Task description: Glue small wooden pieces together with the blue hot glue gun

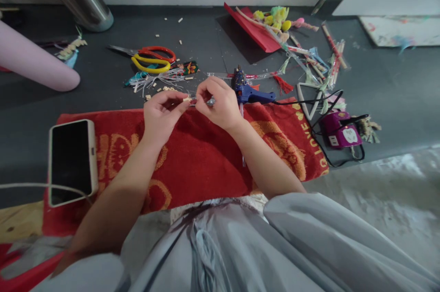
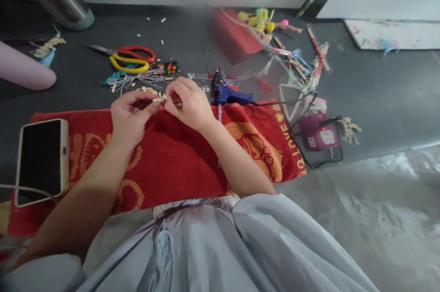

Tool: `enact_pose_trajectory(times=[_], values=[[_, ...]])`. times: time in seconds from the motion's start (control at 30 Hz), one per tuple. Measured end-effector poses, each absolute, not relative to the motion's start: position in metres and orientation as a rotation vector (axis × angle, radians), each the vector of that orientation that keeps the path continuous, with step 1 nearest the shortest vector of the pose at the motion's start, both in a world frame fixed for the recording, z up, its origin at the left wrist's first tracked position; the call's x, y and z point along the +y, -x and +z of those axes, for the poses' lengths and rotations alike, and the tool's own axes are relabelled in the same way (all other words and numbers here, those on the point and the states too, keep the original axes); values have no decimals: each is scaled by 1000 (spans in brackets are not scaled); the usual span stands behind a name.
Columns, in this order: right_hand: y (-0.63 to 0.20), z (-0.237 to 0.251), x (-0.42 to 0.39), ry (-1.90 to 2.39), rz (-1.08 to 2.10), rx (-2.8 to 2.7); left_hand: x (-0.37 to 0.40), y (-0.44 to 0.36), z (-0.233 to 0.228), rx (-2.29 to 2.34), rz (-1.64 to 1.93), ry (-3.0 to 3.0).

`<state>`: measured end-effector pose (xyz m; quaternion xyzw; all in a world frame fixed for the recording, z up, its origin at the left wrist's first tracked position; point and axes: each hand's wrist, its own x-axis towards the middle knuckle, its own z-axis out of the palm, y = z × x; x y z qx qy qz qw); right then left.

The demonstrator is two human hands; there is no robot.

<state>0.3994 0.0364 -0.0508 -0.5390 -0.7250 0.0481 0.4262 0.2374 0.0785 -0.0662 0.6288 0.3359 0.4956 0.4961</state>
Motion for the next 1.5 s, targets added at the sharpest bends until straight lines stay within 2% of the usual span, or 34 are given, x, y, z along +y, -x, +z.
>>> enact_pose_trajectory(times=[0.47,1.03,1.5], values=[[-407,-56,44,1809,241,-1487,81,-238,-70,888,1220,-1464],[-395,-47,31,1273,268,-1840,79,-240,-69,895,1151,-1437],[-396,-53,35,1311,248,-1739,78,-238,-67,819,1228,-1494]])
